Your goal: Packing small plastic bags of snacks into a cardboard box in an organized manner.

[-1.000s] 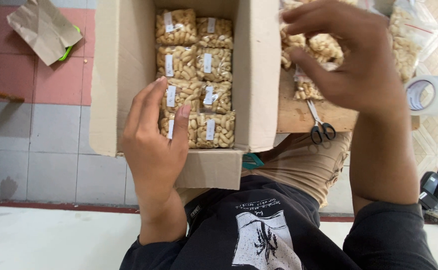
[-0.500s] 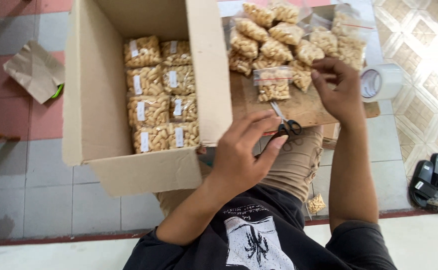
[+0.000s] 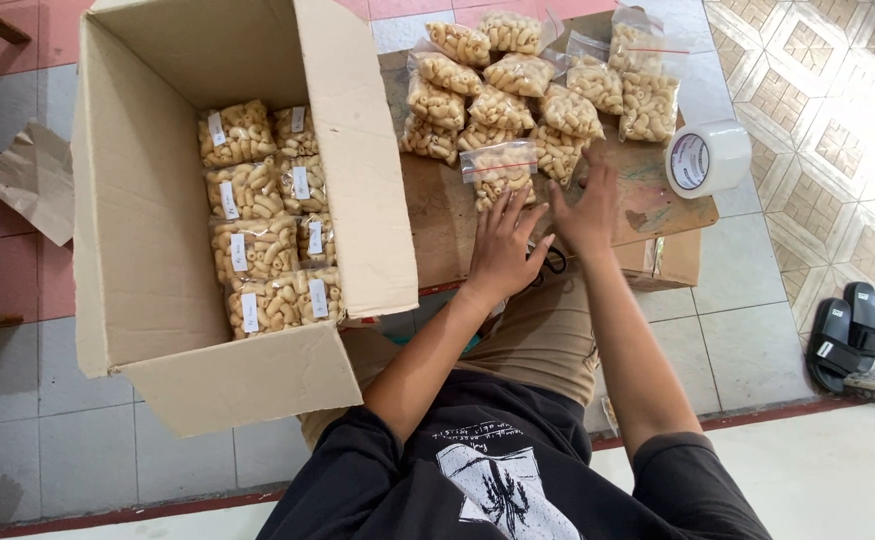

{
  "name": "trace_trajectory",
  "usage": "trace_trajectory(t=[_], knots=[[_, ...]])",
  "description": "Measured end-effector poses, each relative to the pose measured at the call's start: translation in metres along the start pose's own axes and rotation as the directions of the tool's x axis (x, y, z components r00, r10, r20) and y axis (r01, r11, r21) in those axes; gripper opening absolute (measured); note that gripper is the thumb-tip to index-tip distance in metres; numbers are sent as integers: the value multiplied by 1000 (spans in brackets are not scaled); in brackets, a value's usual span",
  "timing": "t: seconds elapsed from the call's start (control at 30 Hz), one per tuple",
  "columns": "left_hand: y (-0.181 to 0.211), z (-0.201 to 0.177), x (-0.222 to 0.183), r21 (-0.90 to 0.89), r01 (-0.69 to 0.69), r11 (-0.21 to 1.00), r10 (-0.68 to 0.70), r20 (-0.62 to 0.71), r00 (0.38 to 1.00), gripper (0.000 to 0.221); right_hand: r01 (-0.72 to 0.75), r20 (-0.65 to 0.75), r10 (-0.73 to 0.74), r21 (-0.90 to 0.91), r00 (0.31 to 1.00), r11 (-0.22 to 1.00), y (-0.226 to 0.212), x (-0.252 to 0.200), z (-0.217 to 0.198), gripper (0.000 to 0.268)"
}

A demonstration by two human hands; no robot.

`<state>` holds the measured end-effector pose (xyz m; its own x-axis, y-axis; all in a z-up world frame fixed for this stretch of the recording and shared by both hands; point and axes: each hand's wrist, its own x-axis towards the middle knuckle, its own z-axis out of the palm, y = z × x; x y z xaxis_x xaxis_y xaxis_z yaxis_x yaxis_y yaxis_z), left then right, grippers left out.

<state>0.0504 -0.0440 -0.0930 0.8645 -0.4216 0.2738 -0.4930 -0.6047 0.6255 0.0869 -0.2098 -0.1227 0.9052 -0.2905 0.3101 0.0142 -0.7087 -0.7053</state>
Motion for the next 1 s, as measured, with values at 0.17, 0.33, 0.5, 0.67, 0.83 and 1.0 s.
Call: trace_trajectory(t=[0.17, 0.33, 0.5, 0.67, 0.83, 1.0], knots=[[-24, 45, -11, 211, 23, 977, -19, -17, 1000, 43, 196, -46, -217, -281, 975, 940, 16, -4, 20, 62], [-20, 44, -9, 299, 89, 950, -45, -152, 987, 51, 213, -78, -249, -316, 965, 925, 35, -3, 29, 51], [-29, 53, -9, 267, 178, 947, -141, -152, 978, 48, 235, -109, -266, -239, 958, 942, 39, -4, 30, 32], [-40, 61, -7, 203, 213, 956, -178, -178, 968, 41, 249, -189, -260, -80, 947, 965, 37, -9, 27, 17], [-39, 56, -8, 161, 217, 963, -184, -197, 963, 34, 176, -257, -136, 139, 957, 975, 63, -10, 31, 24], [-36, 44, -10, -104, 161, 981, -183, -263, 947, 29, 16, -259, 162, 571, 952, 821, 78, -13, 23, 34]])
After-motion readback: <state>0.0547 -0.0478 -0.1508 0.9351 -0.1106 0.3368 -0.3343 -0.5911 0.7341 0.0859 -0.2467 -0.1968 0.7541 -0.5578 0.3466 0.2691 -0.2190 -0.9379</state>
